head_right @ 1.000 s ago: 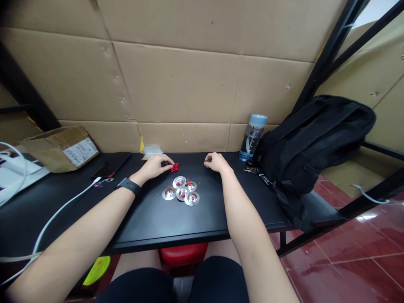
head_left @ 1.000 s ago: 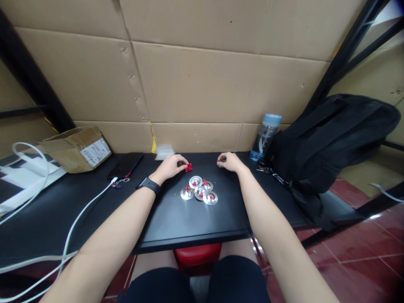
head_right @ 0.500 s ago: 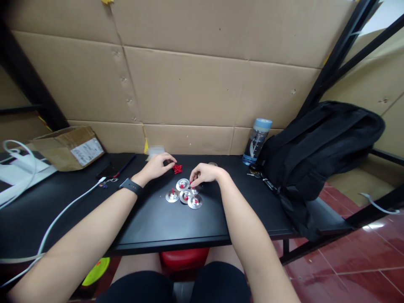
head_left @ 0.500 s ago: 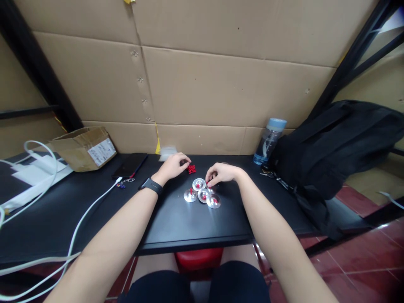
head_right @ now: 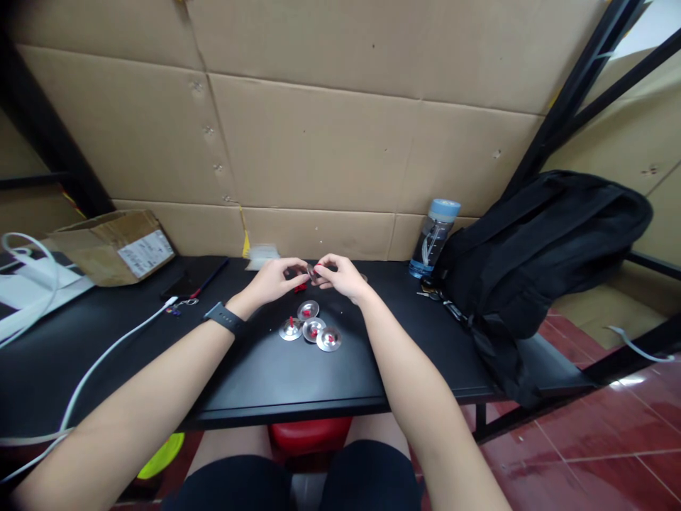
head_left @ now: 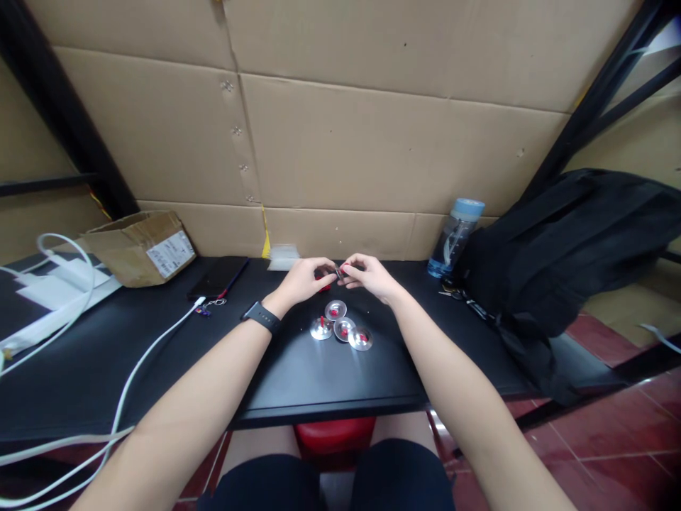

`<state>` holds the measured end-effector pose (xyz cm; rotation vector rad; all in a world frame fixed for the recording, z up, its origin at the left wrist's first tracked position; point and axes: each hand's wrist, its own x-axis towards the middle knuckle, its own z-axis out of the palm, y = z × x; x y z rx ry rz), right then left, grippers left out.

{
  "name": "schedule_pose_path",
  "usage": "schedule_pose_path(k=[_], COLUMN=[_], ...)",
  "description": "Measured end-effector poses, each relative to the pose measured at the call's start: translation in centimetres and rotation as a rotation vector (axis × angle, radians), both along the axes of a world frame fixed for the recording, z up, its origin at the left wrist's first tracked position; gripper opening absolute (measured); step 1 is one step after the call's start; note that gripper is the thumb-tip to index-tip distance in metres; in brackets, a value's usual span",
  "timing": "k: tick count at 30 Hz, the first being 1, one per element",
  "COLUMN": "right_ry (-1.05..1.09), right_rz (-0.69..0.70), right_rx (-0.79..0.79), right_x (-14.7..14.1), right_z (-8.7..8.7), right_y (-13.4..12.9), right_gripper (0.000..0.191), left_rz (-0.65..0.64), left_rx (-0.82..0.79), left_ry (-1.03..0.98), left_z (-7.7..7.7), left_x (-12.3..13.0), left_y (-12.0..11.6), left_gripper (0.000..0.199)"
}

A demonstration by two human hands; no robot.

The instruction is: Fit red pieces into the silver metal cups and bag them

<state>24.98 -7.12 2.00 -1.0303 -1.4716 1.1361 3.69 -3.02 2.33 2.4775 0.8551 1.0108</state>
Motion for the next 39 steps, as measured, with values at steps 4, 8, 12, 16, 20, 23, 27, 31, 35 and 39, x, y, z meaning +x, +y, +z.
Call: schedule_pose_path(k=[4,8,12,16,20,23,27,31,35,39], right_ry=[0.145,0.166,0.124,0.049,-0.129,-0.437,-0.753,-0.909,-0.924,-0.928], right_rz=[0.005,-0.013,-0.047,-0.102,-0.26,-0.378,-0.539,-0.565,-0.517,-0.493], right_rx=[-0.015,-0.013,0.059,0.105,0.211,0.337,0.258,0.13,0.077,0.036], right_x=[-1.8,-2.1,-2.2,-2.5,-1.0,1.7,5.5,7.6,8.4,8.7], right_z=[0.1,0.3,0.5,0.3,0.0,0.0,-0.3,-0.9,-1.8,-2.5], right_y=[-0.5,-0.7,-0.9,-0.6,0.1,0.6,1.0,1.3,1.8,2.2], right_gripper=[0.038,0.043,0.046,0.045,0.043,0.048,0.043,0.038,0.038,0.031], left_rz=[0.045,0.033,0.03,0.033,0.129,0.199,0.201,0.157,0.129,0.138], left_rx=[0.014,0.016,0.032,0.095,0.136,0.121,0.084,0.088,0.106,0.113], left_ry=[-0.078,-0.111,-0.114,-0.045,0.017,0.082,0.12,0.14,0.209,0.244], left_z=[0.5,0.6,0.6,0.6,0.0,-1.2,-2.6,-3.4,-3.6,-3.5], left_x=[0.3,0.2,0.2,0.4,-0.4,-1.6,-2.6,-2.7,-2.8,-3.0], left_y=[-0.5,-0.5,-0.6,-0.5,1.0,2.6,4.2,5.0,5.4,5.4], left_gripper=[0.018,0.019,0.022,0.019,0.019,0.017,0.017,0.017,0.019,0.022])
